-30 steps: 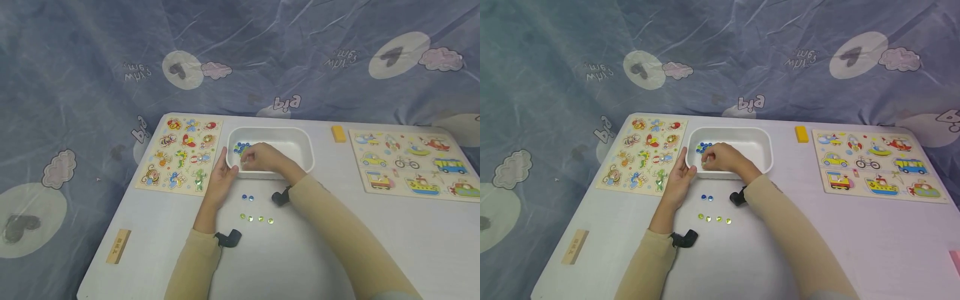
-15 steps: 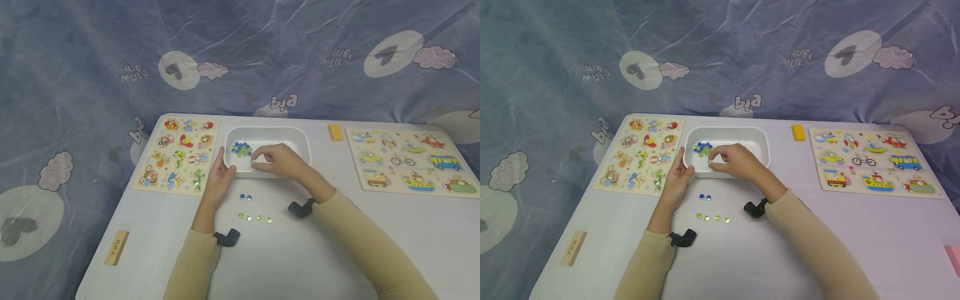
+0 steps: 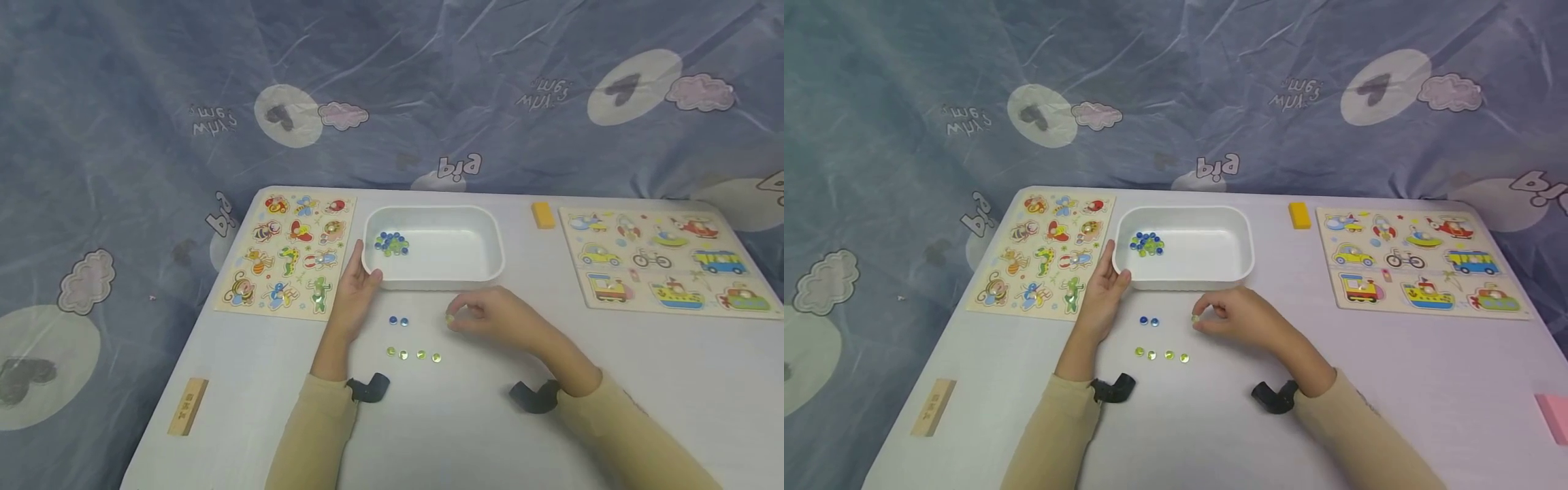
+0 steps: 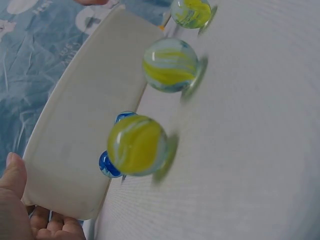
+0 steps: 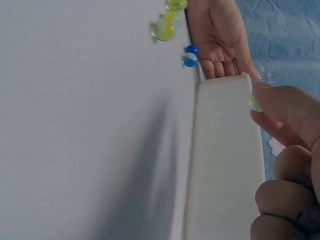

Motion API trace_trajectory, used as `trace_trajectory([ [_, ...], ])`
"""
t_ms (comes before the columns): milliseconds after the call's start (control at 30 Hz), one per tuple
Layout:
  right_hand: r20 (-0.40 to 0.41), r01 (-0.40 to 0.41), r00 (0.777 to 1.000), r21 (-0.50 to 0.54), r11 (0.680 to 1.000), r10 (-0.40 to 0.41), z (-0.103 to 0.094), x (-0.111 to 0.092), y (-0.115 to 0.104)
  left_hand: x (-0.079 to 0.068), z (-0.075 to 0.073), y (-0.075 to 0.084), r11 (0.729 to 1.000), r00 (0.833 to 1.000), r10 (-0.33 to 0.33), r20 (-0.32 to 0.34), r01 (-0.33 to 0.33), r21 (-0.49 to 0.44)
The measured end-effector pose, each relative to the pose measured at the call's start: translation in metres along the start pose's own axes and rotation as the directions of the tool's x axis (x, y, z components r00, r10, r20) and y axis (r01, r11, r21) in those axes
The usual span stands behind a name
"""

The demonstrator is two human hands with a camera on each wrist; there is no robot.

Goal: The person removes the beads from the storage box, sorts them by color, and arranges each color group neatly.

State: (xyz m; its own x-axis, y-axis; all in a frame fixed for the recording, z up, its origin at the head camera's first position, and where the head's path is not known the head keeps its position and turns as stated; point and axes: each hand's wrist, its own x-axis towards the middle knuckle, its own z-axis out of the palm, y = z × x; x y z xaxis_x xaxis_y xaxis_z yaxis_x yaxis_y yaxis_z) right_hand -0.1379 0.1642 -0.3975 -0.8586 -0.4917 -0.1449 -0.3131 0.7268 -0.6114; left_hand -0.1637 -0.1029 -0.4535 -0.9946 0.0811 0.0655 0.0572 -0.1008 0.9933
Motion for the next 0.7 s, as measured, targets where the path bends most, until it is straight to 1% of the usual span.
trace_trajectory([
  [67,0.03,0.004,1.0,0.005,1.0,-0.004,0.005,-0.006,0.004,0.0,0.0,0.0,1.0,1.0,-0.001,0.001,0.001,-0.001],
  [167,0.078,-0.019,0.997,0.025,0.999,0.017,0.014,-0.012,0.009,0.0,0.0,0.0,1.0,1.0,0.004,0.003,-0.004,-0.001],
  [300,0.119,-0.045,0.992,0.013,0.999,0.043,0.026,-0.016,0.014,0.0,-0.001,-0.001,1.0,1.0,0.011,0.003,-0.011,0.001],
  [433,0.124,-0.037,0.992,-0.018,0.999,0.039,0.033,-0.017,0.017,0.0,-0.001,0.0,1.0,1.0,0.012,0.005,-0.012,0.004],
  [700,0.13,-0.025,0.991,-0.014,1.0,0.027,0.035,-0.018,0.016,0.0,-0.001,0.001,1.0,1.0,0.002,0.006,-0.002,0.004],
])
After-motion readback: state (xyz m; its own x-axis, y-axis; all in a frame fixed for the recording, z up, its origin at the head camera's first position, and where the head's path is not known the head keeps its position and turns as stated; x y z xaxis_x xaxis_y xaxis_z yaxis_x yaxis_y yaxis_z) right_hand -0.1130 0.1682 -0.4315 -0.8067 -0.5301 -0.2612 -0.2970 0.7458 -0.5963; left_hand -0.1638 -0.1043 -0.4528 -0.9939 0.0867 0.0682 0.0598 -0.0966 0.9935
